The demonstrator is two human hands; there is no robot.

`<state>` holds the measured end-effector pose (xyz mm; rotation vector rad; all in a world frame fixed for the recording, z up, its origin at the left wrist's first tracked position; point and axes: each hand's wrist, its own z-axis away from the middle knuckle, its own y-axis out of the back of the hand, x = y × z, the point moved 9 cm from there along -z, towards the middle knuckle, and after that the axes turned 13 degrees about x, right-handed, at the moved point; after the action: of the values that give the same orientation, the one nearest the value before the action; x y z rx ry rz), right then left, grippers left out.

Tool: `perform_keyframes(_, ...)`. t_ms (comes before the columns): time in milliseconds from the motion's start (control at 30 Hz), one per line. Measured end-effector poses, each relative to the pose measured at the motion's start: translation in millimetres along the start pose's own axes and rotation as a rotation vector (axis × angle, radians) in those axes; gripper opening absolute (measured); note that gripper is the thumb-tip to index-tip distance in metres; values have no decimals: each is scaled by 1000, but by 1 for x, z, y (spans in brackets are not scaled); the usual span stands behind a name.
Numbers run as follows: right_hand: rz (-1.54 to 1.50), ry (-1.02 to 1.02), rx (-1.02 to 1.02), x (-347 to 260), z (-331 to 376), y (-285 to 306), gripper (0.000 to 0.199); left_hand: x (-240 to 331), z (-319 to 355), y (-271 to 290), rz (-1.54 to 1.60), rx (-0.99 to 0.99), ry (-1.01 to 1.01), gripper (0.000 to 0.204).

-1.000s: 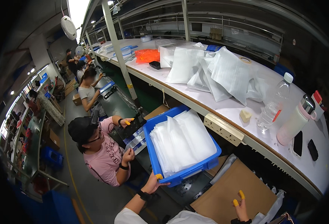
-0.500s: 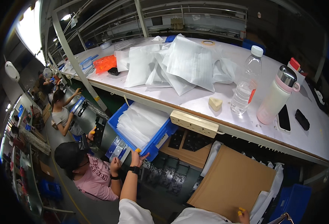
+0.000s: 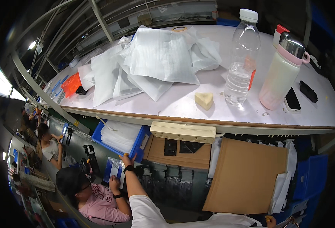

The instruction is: The person is assembling plastic components and placing them into individual protective bags.

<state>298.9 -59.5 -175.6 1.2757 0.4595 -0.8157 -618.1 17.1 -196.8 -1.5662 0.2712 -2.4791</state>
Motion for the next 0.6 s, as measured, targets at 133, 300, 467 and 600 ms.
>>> perform_keyframes(133, 4, -226, 15, 41, -6, -12, 24, 0, -11, 16, -184, 1, -23, 68)
perform_keyframes(300, 69, -160, 282, 17, -26, -6, 24, -16, 24, 36, -373, 127, -168, 58)
perform_keyframes(467, -2, 43, 526, -37, -91, 7, 28, -90, 213, 15, -753, -586, -581, 36)
perform_keyframes(600, 341, 61, 721, -91, -120, 30, 65, -135, 383, 9, -832, -1158, -260, 24)
